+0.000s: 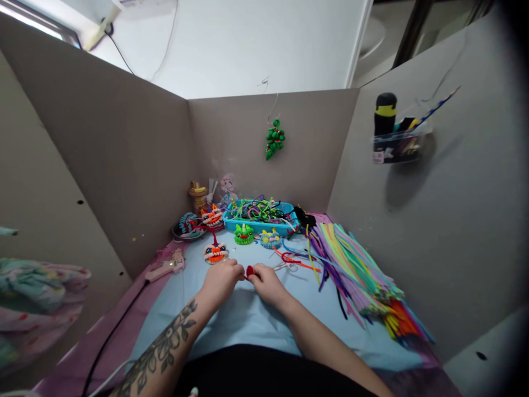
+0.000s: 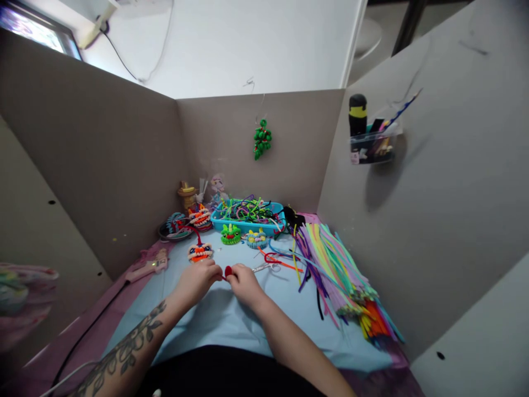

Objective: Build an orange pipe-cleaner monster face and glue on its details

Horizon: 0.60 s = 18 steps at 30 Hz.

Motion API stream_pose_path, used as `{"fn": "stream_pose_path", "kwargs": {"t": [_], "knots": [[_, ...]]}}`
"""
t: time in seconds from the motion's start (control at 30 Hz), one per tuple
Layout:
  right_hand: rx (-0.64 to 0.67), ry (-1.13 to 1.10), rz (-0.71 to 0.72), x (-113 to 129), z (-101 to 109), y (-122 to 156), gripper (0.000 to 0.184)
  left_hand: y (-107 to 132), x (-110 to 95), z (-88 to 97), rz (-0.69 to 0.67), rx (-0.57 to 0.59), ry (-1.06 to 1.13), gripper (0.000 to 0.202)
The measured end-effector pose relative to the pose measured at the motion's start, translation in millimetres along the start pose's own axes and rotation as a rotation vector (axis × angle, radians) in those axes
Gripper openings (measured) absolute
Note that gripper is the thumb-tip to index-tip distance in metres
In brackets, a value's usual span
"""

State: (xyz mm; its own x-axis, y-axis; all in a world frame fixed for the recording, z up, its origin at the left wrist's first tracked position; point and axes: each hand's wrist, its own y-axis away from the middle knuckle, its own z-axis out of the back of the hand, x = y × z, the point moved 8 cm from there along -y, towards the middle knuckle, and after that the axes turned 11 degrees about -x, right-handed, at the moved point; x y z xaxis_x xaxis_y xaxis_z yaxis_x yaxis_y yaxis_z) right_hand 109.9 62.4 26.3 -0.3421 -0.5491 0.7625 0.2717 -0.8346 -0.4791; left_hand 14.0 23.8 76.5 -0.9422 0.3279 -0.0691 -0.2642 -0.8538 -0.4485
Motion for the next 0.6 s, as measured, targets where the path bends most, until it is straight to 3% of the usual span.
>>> {"fn": "stream_pose_path", "kwargs": {"t": [0.13,0.27,0.47,0.6], "knots": [[0.127,0.109,0.088,7,-11,6,0.013,-2,-1,-5.9,-0.034,0.081,-0.007,0.007],[0.198,0.214,0.089,3,-16,9,0.013,1,5,-9.6,0.026,0.058,0.031,0.015],[0.295,0.257,0.098,1,-20,12,0.013,3,-9,-7.2,-0.216,0.079,0.101,0.014],[0.327,0.227,0.111,1,-21,13,0.013,5,-12,-10.4,-0.309,0.095,0.108,0.015]]}}
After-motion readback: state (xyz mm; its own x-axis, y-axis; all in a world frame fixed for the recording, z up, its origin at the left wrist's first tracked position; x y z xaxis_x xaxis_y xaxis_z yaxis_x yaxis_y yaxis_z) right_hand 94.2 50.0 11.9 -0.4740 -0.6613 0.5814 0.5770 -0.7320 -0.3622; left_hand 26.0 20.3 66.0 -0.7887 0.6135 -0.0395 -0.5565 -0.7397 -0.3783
